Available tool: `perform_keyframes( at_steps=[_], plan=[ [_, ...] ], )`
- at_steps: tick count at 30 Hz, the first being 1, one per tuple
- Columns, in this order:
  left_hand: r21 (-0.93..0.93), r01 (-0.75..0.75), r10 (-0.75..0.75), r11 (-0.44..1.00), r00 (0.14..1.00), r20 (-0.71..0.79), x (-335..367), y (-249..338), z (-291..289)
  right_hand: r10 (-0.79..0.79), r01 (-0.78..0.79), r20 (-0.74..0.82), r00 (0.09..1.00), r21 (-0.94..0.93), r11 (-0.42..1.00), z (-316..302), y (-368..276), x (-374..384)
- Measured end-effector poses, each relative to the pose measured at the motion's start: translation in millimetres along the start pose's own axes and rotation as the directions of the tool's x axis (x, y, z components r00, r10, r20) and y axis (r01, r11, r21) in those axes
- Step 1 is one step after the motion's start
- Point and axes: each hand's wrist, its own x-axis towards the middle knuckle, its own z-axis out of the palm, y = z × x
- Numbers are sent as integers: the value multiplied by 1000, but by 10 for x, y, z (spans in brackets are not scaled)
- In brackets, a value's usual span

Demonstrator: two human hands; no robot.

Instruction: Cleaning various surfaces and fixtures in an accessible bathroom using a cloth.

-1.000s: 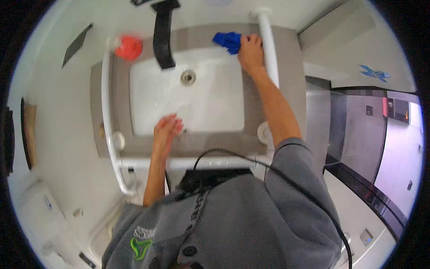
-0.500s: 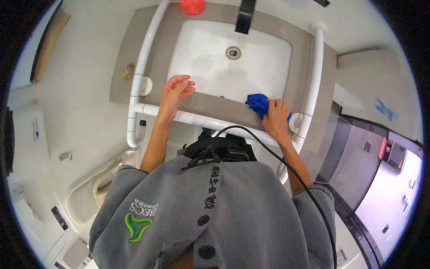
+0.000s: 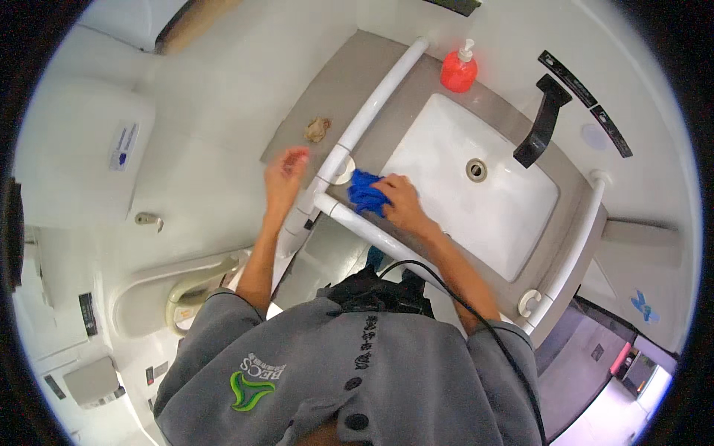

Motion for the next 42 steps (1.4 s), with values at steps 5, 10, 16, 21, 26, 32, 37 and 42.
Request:
perform_keyframes(
  at_steps=[5, 10, 16, 21, 26, 32, 37, 42],
  plan=[
    [404, -277, 249, 872, 961, 121, 678, -630, 8, -59, 58, 66, 996, 22, 998, -4, -70, -158],
    [514, -396, 219, 761, 902, 371, 937, -970, 86, 241, -233, 115, 964, -73, 970, -622, -224, -887],
    [296, -495, 364, 817, 841, 399, 1076, -1268, 256, 611, -735, -408, 678, -346, 584, -1080, -391, -2350],
    [221, -171, 131, 960, 974, 184, 1144, -1203, 307, 313, -843, -885, 345, -145, 518, -1326, -1039, -2336],
    [-54, -84, 86, 995, 996, 26, 1067, -892, 85, 275, -974, -940, 203, -167, 150, -1253, -1347, -2703],
    [-222, -87, 100, 971, 994, 48, 648, -177, 19, 293, -986, -942, 162, -142, 88, -959, -1672, -3259],
    [-437, 181, 11, 881, 916, 400, -442, 751, 466, 326, -974, -931, -166, 206, 90, -712, -2043, -3998],
    [-530, 331, 212, 780, 658, 723, -1735, 1331, 1153, 585, -709, -624, -518, 696, 114, 113, -2232, -5264]
  ],
)
